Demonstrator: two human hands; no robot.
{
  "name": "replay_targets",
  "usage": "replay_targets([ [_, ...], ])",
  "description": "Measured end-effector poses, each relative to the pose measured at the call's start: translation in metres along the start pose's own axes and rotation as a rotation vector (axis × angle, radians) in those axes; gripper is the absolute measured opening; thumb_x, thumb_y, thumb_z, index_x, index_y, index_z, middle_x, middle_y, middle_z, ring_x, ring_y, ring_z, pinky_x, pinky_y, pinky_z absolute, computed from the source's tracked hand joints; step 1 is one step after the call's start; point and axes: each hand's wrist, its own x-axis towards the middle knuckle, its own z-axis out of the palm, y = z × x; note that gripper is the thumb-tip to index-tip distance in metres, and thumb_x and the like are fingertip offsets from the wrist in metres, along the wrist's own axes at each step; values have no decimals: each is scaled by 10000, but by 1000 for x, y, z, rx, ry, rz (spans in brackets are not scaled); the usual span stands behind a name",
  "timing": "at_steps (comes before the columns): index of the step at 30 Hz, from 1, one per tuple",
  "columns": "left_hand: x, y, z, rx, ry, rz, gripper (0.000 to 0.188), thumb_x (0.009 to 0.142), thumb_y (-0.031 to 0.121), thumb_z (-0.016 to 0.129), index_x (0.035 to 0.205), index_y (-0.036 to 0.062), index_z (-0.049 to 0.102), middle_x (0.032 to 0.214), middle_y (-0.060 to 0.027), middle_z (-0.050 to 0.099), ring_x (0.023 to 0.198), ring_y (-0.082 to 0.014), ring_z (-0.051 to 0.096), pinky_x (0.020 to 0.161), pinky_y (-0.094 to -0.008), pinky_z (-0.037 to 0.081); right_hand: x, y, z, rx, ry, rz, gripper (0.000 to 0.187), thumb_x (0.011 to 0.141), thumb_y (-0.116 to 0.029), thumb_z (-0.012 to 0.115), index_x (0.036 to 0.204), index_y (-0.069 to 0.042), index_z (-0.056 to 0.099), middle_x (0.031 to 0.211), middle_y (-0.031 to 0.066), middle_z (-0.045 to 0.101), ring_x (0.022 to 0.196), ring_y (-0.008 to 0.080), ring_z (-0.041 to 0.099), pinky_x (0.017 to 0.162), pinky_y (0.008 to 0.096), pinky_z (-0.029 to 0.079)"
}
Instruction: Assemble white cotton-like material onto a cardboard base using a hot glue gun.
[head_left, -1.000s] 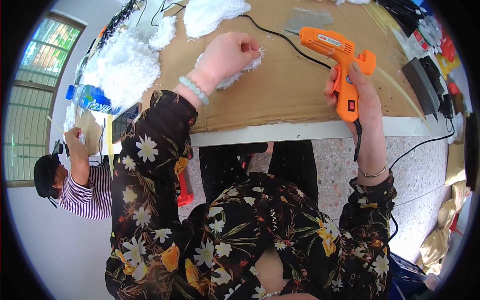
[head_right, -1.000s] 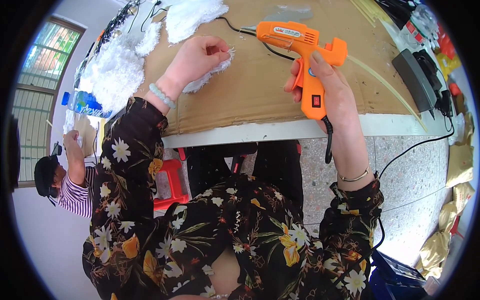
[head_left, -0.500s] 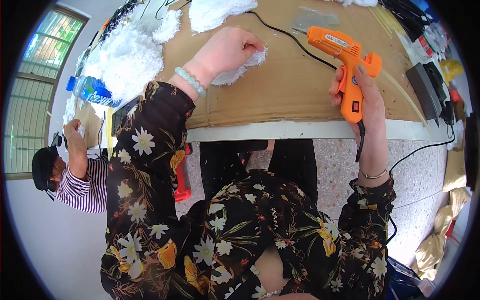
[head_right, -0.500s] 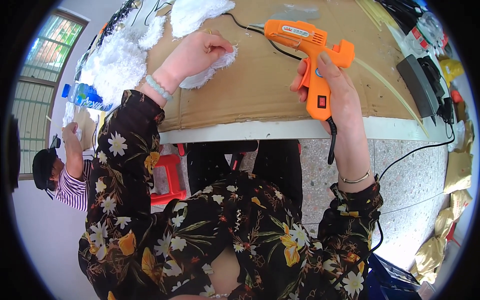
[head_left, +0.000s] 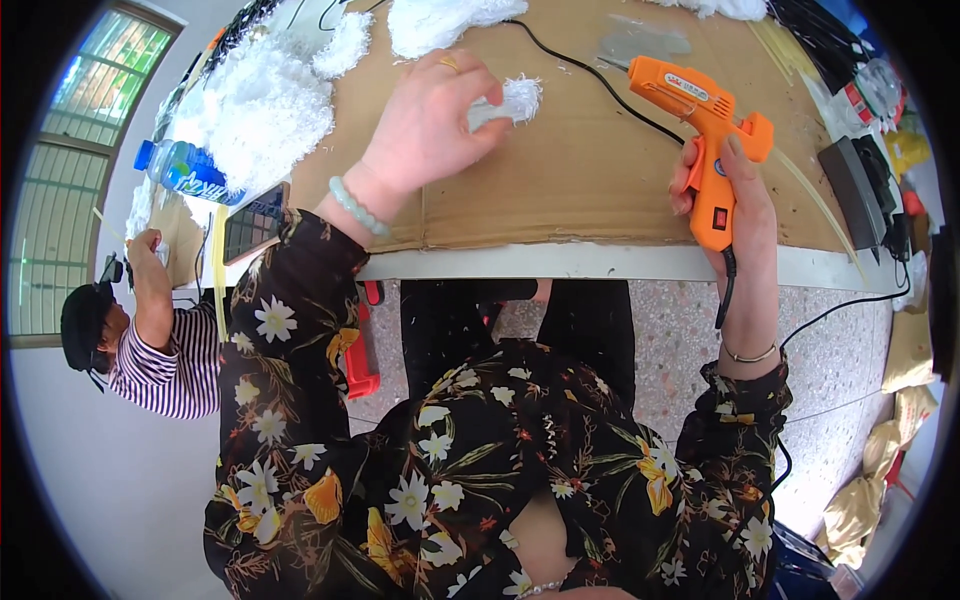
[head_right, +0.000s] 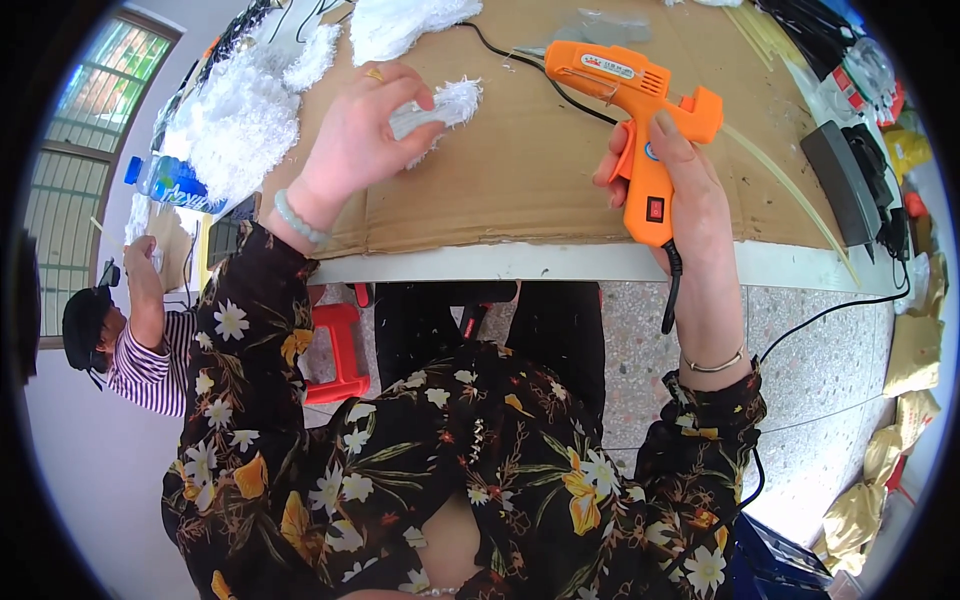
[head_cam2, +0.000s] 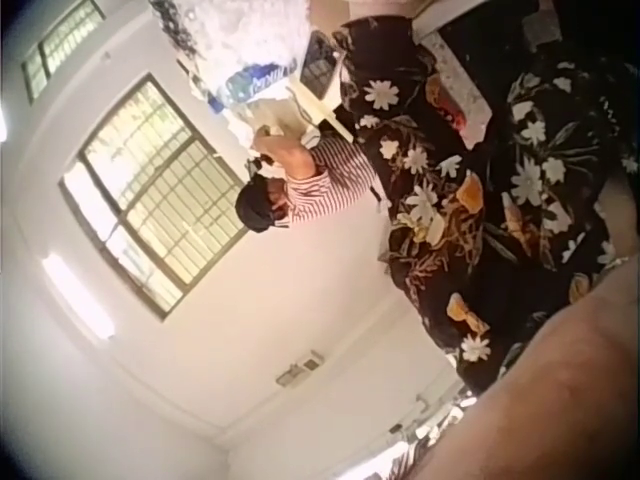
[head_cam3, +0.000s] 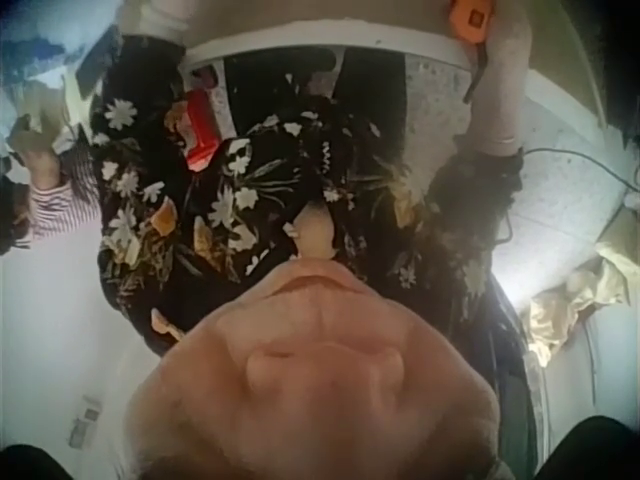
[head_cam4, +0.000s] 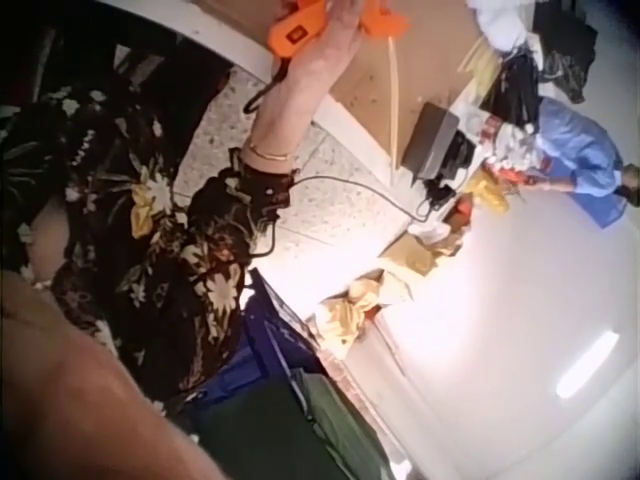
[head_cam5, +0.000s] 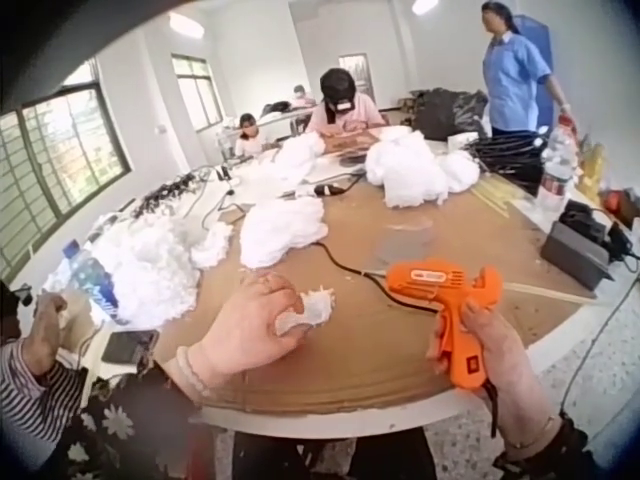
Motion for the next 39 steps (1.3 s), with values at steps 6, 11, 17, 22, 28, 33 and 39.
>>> replay_targets([
  [6, 5, 13, 10, 156, 29, 188, 106, 639, 146, 699, 715, 109, 636, 844, -16, 590, 888, -216, 544, 816, -372, 412, 0, -2, 2, -5, -6, -8, 367, 942, -367, 438, 946, -8, 516, 713, 108, 566, 582, 140, 515, 541, 234, 420],
  [11, 9, 12, 15, 332, -26, 304, 51, 661, 105, 663, 705, 106, 637, 847, -16, 594, 885, -202, 544, 827, -368, 404, -2, -3, 2, -36, -17, -7, 369, 942, -367, 440, 945, -6, 517, 718, 110, 569, 589, 142, 517, 546, 235, 422],
  [17, 0, 13, 11, 117, 81, 230, 47, 706, 66, 638, 747, 82, 620, 851, -36, 588, 860, -226, 555, 798, -375, 416, -3, -6, 4, -59, -45, 5, 383, 943, -372, 438, 966, 1, 519, 729, 112, 577, 597, 142, 523, 557, 236, 430],
  [22, -17, 27, 0, -138, 68, 74, 83, 725, 44, 642, 794, 71, 607, 876, -48, 566, 846, -244, 550, 775, -370, 425, -1, -9, 8, -51, -117, -9, 385, 959, -360, 403, 1002, 2, 527, 798, 124, 604, 657, 171, 581, 586, 270, 478],
  [28, -40, 42, -6, 86, 105, 222, 129, 684, 59, 676, 791, 86, 610, 856, -21, 548, 831, -217, 539, 746, -349, 412, 15, -8, 57, 79, -176, 10, 381, 950, -354, 434, 1054, 5, 507, 922, 151, 610, 833, 227, 633, 682, 331, 562],
  [33, -47, 50, -9, 149, 97, 253, 124, 665, 74, 664, 778, 75, 614, 851, -18, 542, 833, -206, 530, 758, -351, 401, 16, -3, 88, -35, -235, 55, 458, 932, -394, 471, 1154, 5, 442, 1017, 130, 612, 774, 238, 664, 604, 237, 533],
  [39, -54, 54, -5, 209, 77, 298, 122, 659, 80, 641, 776, 60, 613, 850, -26, 536, 856, -198, 521, 773, -358, 395, 23, 15, 85, -100, -257, 92, 501, 905, -422, 511, 1151, 10, 449, 1007, 112, 617, 756, 153, 653, 581, 226, 521],
])
